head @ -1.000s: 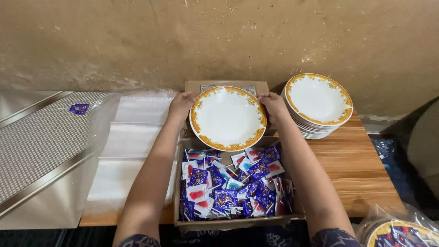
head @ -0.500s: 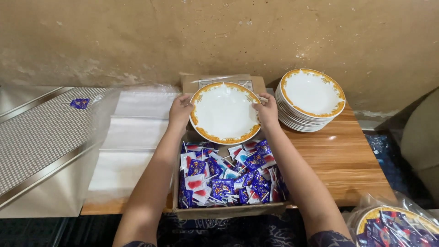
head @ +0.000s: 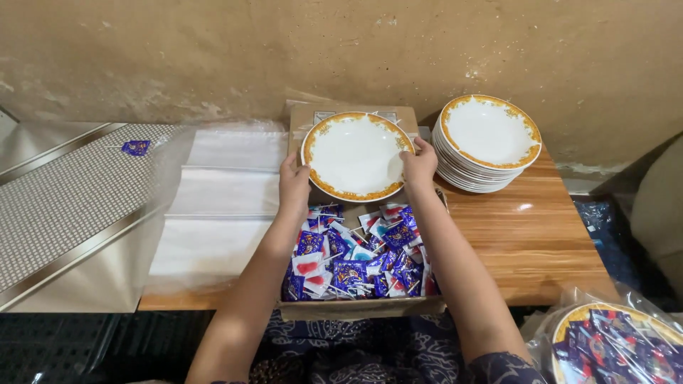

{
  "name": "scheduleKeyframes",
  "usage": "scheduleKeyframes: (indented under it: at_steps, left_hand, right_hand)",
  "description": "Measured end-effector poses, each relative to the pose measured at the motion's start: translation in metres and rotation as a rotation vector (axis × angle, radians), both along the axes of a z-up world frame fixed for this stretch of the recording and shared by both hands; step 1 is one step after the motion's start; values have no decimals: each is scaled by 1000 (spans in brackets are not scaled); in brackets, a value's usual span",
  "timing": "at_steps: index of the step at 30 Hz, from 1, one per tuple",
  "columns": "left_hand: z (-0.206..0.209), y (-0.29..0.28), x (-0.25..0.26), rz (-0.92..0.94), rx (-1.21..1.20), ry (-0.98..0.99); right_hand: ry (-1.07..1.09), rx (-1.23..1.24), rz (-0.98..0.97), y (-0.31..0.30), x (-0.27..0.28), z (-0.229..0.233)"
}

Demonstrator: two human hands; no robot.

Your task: Arranging small condiment packets onto a plate inside a box after bagging the plate.

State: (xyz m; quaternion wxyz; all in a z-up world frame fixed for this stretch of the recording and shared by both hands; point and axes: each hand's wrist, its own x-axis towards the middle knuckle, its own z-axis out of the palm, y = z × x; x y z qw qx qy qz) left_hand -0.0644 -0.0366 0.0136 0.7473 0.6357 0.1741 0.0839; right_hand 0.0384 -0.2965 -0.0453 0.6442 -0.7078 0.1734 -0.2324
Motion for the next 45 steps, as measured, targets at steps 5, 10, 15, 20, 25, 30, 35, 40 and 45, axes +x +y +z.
scheduleKeyframes:
  at_steps: [5,10,15,20,25,30,35,40,45]
  left_hand:
    - [31,-15,-45,33,-76,-56]
    - [21,-27,-46,122,-154,-153]
    - [37,-63,-56,363,-464,-244]
    - [50,-72,-64,327,-641,-179]
    - [4,-71,-41,339,-652,-67]
    - [19,-74,-43,377,-719,-101]
    - [44,-76,-44,381,-806,-60]
    - [46,-71,-53,339,-881,-30]
    - [36,-71,-57,302,-905,35]
  right_hand:
    - [75,-14,94,-9,-17,12]
    - [108,220,78,11,-49,20]
    - [-19,579,-99,55,-96,40]
    - [-80,820,-133,74,-116,64]
    - [-65,894,-171,73,-117,68]
    - [-25,951,-292,81,-116,80]
    - [-20,952,-323,89,-113,86]
    - [-39,1075,-127,76,-121,77]
    - [11,1081,62,80,-142,84]
